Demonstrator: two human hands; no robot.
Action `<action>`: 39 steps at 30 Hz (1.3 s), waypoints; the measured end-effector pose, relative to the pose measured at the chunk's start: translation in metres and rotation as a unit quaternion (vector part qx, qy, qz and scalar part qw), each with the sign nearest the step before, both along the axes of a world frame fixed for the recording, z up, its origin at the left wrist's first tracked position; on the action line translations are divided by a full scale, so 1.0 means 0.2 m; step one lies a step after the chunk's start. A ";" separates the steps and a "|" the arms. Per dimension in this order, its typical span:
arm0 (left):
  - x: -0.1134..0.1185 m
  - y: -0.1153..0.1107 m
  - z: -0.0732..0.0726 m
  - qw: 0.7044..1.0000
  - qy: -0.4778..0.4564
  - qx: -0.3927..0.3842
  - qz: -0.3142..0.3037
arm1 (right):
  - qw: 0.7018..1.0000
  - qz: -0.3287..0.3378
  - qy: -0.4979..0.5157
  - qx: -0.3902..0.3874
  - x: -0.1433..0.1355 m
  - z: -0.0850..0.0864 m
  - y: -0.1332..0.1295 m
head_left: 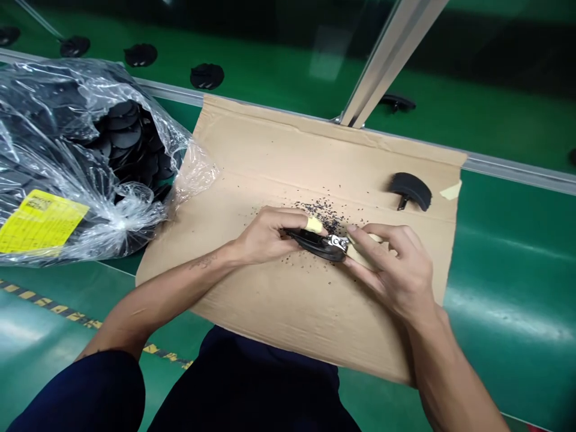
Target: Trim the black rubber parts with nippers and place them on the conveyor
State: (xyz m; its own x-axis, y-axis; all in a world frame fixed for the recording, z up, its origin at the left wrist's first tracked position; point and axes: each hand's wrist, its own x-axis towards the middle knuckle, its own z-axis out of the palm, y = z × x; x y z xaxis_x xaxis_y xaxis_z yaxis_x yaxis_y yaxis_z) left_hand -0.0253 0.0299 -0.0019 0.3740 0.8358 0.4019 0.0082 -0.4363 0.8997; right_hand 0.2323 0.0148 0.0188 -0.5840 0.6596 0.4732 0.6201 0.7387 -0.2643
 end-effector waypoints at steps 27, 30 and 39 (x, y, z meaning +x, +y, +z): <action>-0.01 -0.02 0.01 0.983 0.067 0.154 0.071 | 0.993 -0.086 -0.058 0.057 0.00 0.02 -0.01; -0.02 -0.02 0.01 0.979 0.083 0.173 0.069 | 0.993 -0.084 -0.068 0.056 0.00 0.02 -0.01; -0.02 -0.02 0.01 0.976 0.095 0.182 0.074 | 0.994 -0.070 -0.067 0.042 0.00 0.00 -0.01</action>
